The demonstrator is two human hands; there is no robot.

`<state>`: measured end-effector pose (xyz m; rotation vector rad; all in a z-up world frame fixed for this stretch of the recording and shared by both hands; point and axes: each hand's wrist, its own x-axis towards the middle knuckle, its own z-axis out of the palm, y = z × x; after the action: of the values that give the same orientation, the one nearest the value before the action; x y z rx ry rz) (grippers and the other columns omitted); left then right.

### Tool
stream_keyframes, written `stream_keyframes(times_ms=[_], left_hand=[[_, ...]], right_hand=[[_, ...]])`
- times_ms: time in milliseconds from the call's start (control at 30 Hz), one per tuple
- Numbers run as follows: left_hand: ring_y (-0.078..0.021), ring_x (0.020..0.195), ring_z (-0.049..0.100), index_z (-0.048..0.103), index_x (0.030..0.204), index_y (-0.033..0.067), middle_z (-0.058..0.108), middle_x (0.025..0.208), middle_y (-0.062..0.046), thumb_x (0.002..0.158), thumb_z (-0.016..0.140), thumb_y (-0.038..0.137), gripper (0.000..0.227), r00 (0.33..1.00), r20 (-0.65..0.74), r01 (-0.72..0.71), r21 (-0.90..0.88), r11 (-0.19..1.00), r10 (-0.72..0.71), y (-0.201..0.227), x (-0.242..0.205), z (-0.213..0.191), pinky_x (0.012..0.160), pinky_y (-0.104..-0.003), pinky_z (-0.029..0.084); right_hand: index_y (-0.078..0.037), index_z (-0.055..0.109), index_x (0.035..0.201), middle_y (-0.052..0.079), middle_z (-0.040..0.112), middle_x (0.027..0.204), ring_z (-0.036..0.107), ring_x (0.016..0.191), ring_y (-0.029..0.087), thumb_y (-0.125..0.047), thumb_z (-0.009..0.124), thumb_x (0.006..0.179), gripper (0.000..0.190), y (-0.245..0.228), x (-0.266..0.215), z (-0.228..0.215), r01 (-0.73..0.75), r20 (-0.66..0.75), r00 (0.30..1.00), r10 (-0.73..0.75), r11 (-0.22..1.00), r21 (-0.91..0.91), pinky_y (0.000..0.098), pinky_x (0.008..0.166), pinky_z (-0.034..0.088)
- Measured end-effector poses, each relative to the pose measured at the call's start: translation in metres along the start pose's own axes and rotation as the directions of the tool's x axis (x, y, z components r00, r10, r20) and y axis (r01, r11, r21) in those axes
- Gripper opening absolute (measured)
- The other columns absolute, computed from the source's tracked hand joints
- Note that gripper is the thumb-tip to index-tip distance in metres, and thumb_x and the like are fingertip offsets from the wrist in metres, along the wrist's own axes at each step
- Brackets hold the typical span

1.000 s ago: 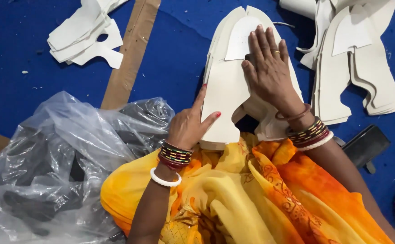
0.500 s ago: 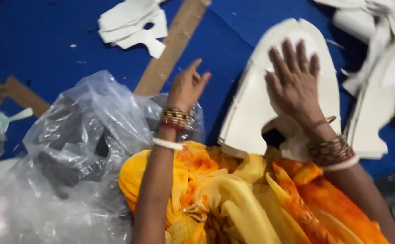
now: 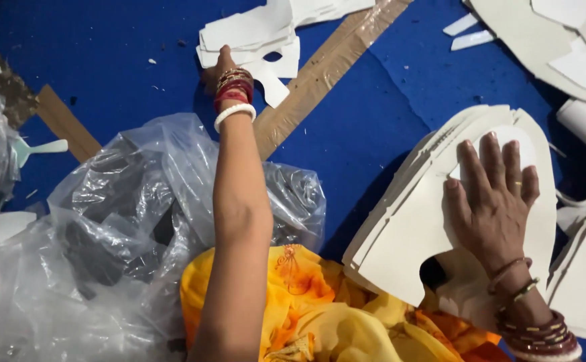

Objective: The person sits on the floor and assembles white shoe parts by hand. They pick up individual pieces, align them with a larger shoe-shaped base, and press them into place. The person handles multiple white components and stacks them on the base repeatedly.

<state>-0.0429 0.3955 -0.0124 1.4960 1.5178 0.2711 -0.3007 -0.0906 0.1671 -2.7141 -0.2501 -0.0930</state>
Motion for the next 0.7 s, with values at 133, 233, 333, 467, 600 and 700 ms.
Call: stream_keyframes(times_ms=[133, 233, 333, 467, 600, 700], left_hand=[[-0.0317, 0.091, 0.072, 0.07, 0.12, -0.0085, 0.074, 0.11, -0.022, 0.071, 0.089, 0.043, 0.074, 0.989, 0.135, -0.025, -0.21, 0.977, 0.055, -0.035, 0.092, 0.05, 0.08, -0.042, 0.059], [-0.0264, 0.081, 0.068, 0.072, 0.116, -0.0106, 0.075, 0.1, -0.017, 0.075, 0.089, 0.025, 0.057, 0.961, 0.125, -0.158, -0.475, 0.866, 0.245, -0.084, 0.159, 0.091, 0.071, -0.04, 0.057], [-0.0213, 0.076, 0.064, 0.062, 0.116, -0.0053, 0.07, 0.095, -0.013, 0.079, 0.086, 0.007, 0.046, 0.936, 0.126, -0.141, -0.723, 0.676, 0.33, -0.078, 0.13, 0.07, 0.064, -0.035, 0.054], [-0.0177, 0.074, 0.064, 0.06, 0.12, -0.0006, 0.069, 0.096, -0.01, 0.081, 0.077, -0.005, 0.043, 0.83, 0.362, 0.106, -0.849, 0.517, 0.425, -0.066, 0.044, 0.007, 0.059, -0.029, 0.051], [-0.017, 0.084, 0.068, 0.065, 0.124, -0.0038, 0.072, 0.105, -0.009, 0.083, 0.071, -0.009, 0.042, 0.646, 0.433, 0.077, -0.856, 0.511, 0.628, -0.061, -0.032, -0.063, 0.066, -0.027, 0.054], [-0.0185, 0.095, 0.072, 0.065, 0.126, -0.0033, 0.074, 0.114, -0.01, 0.086, 0.067, -0.007, 0.041, 0.608, 0.449, 0.024, -0.835, 0.55, 0.655, -0.063, -0.087, -0.117, 0.078, -0.028, 0.06]], right_hand=[[-0.021, 0.042, 0.159, 0.014, 0.03, 0.17, 0.013, 0.161, 0.031, -0.053, 0.031, 0.108, 0.062, 0.003, 0.001, 0.001, -0.005, -0.014, 1.0, 0.005, 1.0, -0.014, 0.0513, 0.126, -0.001], [-0.021, 0.042, 0.16, 0.014, 0.03, 0.17, 0.014, 0.161, 0.032, -0.054, 0.031, 0.109, 0.061, 0.003, -0.002, 0.003, 0.016, -0.02, 1.0, -0.017, 1.0, -0.012, 0.0517, 0.127, 0.0], [-0.022, 0.043, 0.159, 0.014, 0.031, 0.17, 0.014, 0.161, 0.033, -0.053, 0.031, 0.109, 0.06, 0.002, -0.001, 0.005, 0.031, -0.039, 0.999, -0.032, 0.999, -0.016, 0.0524, 0.126, 0.0], [-0.023, 0.043, 0.159, 0.014, 0.031, 0.17, 0.016, 0.161, 0.034, -0.049, 0.035, 0.108, 0.058, 0.005, -0.003, 0.004, 0.047, -0.071, 0.996, -0.047, 0.999, -0.006, 0.0533, 0.126, 0.002], [-0.023, 0.043, 0.159, 0.015, 0.031, 0.17, 0.017, 0.16, 0.035, -0.048, 0.038, 0.108, 0.057, 0.012, -0.004, 0.009, 0.05, -0.063, 0.997, -0.05, 0.999, -0.007, 0.0551, 0.125, 0.003], [-0.024, 0.043, 0.159, 0.013, 0.031, 0.171, 0.016, 0.161, 0.034, -0.049, 0.038, 0.108, 0.057, 0.016, 0.0, 0.011, 0.042, -0.064, 0.997, -0.042, 0.999, -0.01, 0.0553, 0.126, 0.003]])
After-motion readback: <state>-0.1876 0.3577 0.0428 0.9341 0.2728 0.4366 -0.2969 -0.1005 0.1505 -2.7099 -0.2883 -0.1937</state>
